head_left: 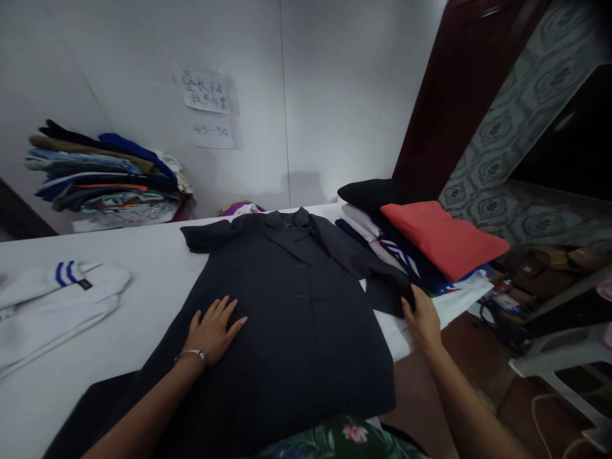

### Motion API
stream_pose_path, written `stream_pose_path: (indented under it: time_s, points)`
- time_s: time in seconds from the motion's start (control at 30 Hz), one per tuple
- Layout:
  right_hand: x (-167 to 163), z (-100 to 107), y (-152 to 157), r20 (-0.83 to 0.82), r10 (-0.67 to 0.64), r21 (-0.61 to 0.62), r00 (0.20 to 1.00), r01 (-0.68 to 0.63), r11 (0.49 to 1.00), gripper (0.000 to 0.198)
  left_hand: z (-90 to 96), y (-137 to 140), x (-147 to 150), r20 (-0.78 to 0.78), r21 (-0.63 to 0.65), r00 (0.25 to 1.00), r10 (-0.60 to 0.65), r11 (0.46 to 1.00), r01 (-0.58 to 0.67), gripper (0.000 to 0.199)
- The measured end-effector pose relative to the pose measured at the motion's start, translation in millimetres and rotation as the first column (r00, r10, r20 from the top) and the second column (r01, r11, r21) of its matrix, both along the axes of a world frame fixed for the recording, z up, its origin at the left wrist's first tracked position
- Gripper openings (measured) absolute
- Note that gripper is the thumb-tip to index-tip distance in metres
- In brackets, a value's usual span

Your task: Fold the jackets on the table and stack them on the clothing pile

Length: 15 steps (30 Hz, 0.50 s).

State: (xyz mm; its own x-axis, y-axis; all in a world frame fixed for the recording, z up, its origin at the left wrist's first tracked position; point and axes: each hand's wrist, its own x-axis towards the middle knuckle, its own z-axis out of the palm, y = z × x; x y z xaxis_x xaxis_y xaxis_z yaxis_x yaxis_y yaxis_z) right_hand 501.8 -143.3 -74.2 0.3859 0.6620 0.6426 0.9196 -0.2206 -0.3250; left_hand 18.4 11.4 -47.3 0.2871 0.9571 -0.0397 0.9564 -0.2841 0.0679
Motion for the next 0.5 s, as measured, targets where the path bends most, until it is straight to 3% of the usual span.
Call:
stream_pose_path:
  time_s: [0.13,0.23,0.37,0.5]
  points:
    - [-2.5,-7.6,-16.5,-0.234,-0.047,0.094,0.971,0.07,0.993,0.053,-0.3,-1.0,-1.0,0.014,0.005,1.0,0.01,1.0,-0.01,0.064]
    - [0.1,-9.2,-25.9,-0.335,-0.105,-0.001,0.936,0.111,0.994,0.061,-2.3,0.1,-2.2,0.005,0.002,1.0,0.021,1.0,-0.021,0.064]
    - [6.2,-5.6,-30.6,-0.312,-0.164,-0.15,0.936,0.122,0.981,0.07,-4.8,1.5,-3.9,0.003,0.001,1.0,0.025,1.0,-0.025,0.063]
    - [14.4,-2.8,-32.1,-0.312,-0.213,-0.212,0.926,0.151,0.966,0.072,-4.4,2.8,-5.0,0.005,0.013,1.0,0.019,1.0,-0.019,0.062]
